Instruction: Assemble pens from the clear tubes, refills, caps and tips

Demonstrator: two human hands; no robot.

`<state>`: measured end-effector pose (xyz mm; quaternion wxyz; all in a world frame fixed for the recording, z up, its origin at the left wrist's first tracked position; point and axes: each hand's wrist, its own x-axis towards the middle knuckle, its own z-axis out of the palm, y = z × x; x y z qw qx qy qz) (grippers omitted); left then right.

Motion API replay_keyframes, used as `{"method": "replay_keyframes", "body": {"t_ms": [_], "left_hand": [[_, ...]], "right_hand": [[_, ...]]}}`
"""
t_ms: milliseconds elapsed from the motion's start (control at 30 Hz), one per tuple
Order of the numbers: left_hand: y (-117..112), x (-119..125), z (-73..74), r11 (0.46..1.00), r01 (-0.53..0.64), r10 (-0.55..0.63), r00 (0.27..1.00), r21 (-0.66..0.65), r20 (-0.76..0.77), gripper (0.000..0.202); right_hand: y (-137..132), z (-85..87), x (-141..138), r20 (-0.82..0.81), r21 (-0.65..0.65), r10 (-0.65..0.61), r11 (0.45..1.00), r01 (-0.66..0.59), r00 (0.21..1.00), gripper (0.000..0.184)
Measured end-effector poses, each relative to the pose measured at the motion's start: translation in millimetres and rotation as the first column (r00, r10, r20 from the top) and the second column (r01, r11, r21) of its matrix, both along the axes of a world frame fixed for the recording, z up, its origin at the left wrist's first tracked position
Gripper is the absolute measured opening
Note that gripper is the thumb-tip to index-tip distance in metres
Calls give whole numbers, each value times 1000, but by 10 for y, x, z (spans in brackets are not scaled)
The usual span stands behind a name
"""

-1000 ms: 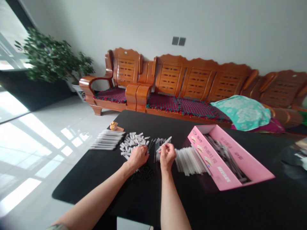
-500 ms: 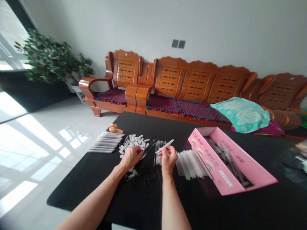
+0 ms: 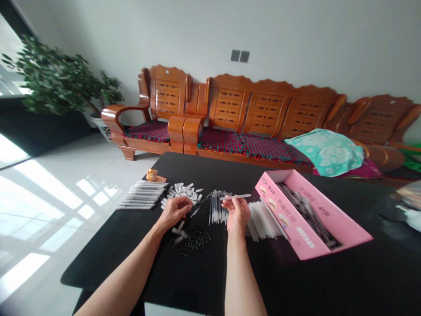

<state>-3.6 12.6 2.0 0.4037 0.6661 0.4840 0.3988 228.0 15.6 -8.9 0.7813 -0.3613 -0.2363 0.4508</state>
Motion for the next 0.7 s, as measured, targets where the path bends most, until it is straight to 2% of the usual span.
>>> {"method": "replay_keyframes", "body": {"t_ms": [267,467,567,700], "left_hand": [[-23,7,28,1000,18,-19,998,-9,-55,20],[-30,13,56,999,20,-21,999,-34,-27,20],[-25,51,15,992,83,-71,991,-94,117,25],[-45,202,-29,965,204,-123,908,-165,401,45]], "right_hand": [[10,-5,-31,-12,5,12,1000,-12,1000,26],[6,-6,-72,4,-3,67,998,-67,998,24],[-11,4,-148,19,-18,120,993,-120,993,26],[-76,27,-313,45,-54,272,961,-270,961,28]]}}
